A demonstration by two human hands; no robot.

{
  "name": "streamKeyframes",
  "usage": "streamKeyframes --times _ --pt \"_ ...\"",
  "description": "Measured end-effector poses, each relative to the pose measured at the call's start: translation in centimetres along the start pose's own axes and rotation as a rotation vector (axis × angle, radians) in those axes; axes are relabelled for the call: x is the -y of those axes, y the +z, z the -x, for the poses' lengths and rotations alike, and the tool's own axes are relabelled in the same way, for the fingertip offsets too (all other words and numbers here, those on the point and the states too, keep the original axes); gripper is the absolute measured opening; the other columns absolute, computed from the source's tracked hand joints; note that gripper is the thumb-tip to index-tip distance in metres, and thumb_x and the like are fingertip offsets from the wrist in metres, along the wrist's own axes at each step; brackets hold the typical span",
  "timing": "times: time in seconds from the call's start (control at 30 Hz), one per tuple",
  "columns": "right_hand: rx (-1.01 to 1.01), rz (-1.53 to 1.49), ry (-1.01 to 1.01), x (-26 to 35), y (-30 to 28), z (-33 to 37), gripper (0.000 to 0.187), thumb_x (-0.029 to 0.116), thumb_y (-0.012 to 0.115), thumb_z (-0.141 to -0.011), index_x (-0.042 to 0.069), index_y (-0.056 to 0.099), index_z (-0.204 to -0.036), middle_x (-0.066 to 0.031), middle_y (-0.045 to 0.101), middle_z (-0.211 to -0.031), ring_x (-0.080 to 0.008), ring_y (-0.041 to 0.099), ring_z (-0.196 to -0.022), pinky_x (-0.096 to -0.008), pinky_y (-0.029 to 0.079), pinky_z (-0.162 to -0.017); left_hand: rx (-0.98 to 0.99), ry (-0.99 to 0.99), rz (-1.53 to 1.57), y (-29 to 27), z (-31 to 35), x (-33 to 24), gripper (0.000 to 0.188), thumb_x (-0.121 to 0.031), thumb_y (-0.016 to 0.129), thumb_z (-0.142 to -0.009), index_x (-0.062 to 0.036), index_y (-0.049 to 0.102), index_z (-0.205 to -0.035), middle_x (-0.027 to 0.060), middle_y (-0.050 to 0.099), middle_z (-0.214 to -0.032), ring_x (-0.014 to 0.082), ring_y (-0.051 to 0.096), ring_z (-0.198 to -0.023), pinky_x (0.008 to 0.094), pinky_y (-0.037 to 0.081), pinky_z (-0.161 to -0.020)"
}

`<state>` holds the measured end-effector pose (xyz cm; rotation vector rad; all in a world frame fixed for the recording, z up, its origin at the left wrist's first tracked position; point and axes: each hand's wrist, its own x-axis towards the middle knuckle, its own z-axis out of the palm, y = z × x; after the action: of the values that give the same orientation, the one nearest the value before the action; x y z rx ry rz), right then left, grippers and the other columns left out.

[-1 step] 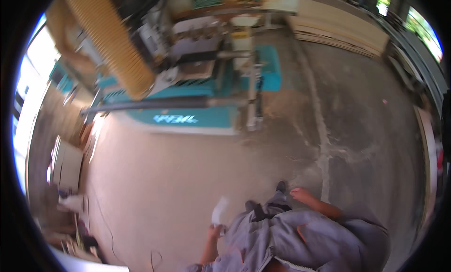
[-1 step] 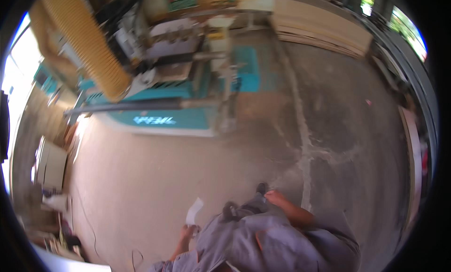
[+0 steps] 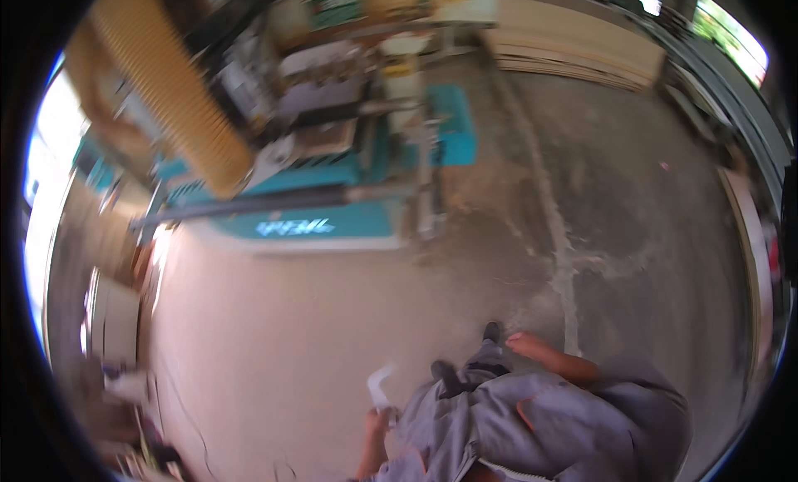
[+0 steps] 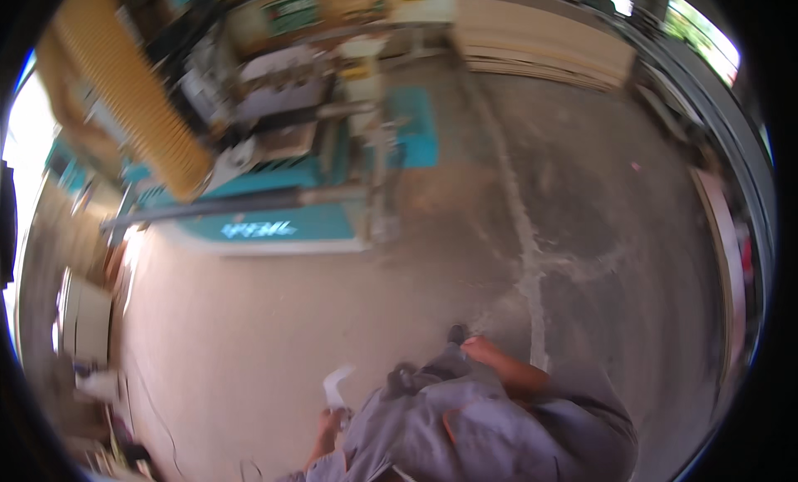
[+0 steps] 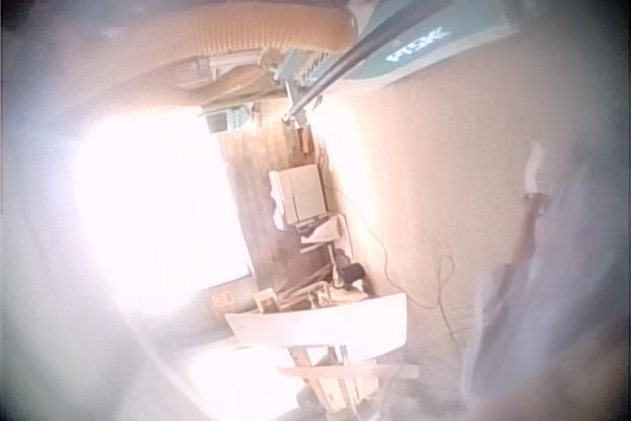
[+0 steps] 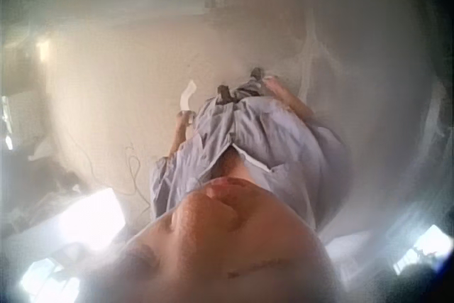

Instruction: The person peels stickers from a roll and applies them to the surface of large wooden boards in a workshop.

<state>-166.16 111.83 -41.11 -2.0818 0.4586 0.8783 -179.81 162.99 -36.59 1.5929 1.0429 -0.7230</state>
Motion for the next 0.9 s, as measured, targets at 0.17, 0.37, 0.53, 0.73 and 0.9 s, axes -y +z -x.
streamKeyframes --times 0.17,0.37,0.53,0.73,0.9 --pt "-0.062 0.148 0.011 1.6 0.8 0.1 0.036 0.039 0.061 -0.080 0.008 0.073 -0.093 -0.0139 0.072 -0.091 -0.0308 0.068 -0.086 -0.0436 0.053 -0.079 0.014 0.088 -0.055 -0.9 -2.1 -0.7 0.034 -0.022 0.065 -0.083 0.0029 0.067 -0.106 0.0125 0.070 -0.084 0.0231 0.065 -0.062 0.0341 0.050 -0.045" --pt "-0.058 0.140 0.139 0.9 0.2 -1.9 0.033 0.035 0.057 -0.079 0.008 0.073 -0.090 -0.0136 0.072 -0.089 -0.0315 0.068 -0.086 -0.0446 0.053 -0.078 0.088 0.047 -0.113 1.0 -5.6 -4.3 0.035 -0.022 0.064 -0.084 0.0027 0.066 -0.109 0.0128 0.069 -0.087 0.0233 0.065 -0.065 0.0347 0.050 -0.048" --pt "-0.046 0.234 0.059 -0.5 -0.4 -2.4 0.034 0.034 0.052 -0.079 0.008 0.073 -0.088 -0.0124 0.072 -0.085 -0.0313 0.068 -0.085 -0.0450 0.053 -0.078 0.118 0.074 -0.155 2.3 -6.7 -6.5 0.036 -0.022 0.063 -0.085 0.0026 0.064 -0.111 0.0131 0.068 -0.090 0.0234 0.065 -0.068 0.0352 0.051 -0.050" --pt "-0.044 0.231 0.070 -0.7 -0.2 -2.7 0.037 0.036 0.051 -0.080 0.009 0.072 -0.093 -0.0125 0.072 -0.089 -0.0312 0.069 -0.087 -0.0448 0.053 -0.081 0.139 0.081 -0.184 2.7 -7.3 -7.4 0.037 -0.023 0.061 -0.086 0.0024 0.063 -0.113 0.0134 0.067 -0.093 0.0236 0.065 -0.072 0.0358 0.052 -0.053" --pt "-0.031 0.269 0.061 -0.8 -0.1 -3.6 0.041 0.038 0.051 -0.082 0.007 0.072 -0.097 -0.0147 0.072 -0.099 -0.0326 0.068 -0.094 -0.0450 0.052 -0.084 0.151 0.077 -0.194 2.8 -7.9 -7.4 0.037 -0.023 0.061 -0.087 0.0023 0.062 -0.115 0.0136 0.067 -0.095 0.0238 0.065 -0.075 0.0362 0.052 -0.055"
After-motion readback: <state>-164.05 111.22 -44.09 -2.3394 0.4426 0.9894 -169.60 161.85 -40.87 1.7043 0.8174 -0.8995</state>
